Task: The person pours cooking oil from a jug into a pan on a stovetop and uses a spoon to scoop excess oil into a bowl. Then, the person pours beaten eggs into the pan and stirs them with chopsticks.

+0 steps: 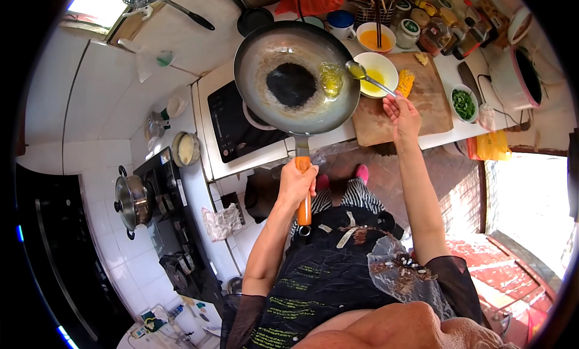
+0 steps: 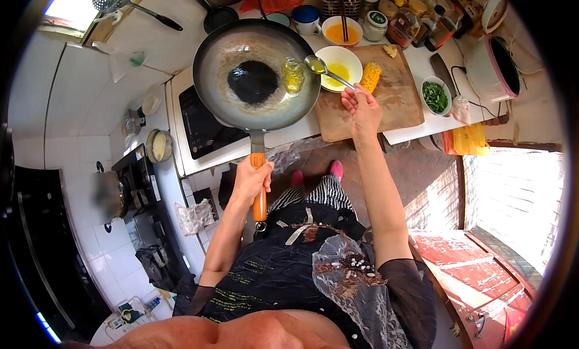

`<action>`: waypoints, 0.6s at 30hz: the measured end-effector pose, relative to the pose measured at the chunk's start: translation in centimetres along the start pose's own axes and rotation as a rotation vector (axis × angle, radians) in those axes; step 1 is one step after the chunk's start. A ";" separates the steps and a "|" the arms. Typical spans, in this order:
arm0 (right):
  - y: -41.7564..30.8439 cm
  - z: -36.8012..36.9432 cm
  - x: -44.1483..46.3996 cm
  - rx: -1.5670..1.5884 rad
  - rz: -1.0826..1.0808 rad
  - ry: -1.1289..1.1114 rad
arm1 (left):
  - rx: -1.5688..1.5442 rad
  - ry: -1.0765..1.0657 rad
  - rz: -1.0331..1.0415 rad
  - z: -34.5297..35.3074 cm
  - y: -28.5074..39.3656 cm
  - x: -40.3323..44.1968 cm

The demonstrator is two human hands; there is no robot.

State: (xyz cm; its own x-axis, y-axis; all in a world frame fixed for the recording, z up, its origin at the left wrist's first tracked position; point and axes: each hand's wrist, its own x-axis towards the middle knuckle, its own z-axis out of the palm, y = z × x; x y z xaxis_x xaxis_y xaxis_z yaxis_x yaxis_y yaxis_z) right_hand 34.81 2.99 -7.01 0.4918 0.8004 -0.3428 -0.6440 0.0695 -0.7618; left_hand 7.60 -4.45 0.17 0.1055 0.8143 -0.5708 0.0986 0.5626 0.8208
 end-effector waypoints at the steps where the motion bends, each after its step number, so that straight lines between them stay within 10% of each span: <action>1: -0.7 -0.4 0.2 -0.006 -0.031 0.009 | 0.002 -0.003 0.000 0.0 0.0 0.1; 11: -0.7 -2.3 1.7 -0.612 -0.561 0.029 | 0.017 0.014 0.007 -0.1 0.1 0.6; 18: -0.5 -0.3 0.8 -0.262 -0.350 0.002 | 0.001 0.010 0.023 -0.1 0.0 0.1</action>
State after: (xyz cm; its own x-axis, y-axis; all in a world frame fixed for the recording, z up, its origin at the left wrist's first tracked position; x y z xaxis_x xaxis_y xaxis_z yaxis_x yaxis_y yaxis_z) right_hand 35.71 3.37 -7.09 0.6553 0.7543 -0.0403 -0.2680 0.1822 -0.9460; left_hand 7.52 -4.36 0.10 0.0975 0.8284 -0.5515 0.0972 0.5436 0.8337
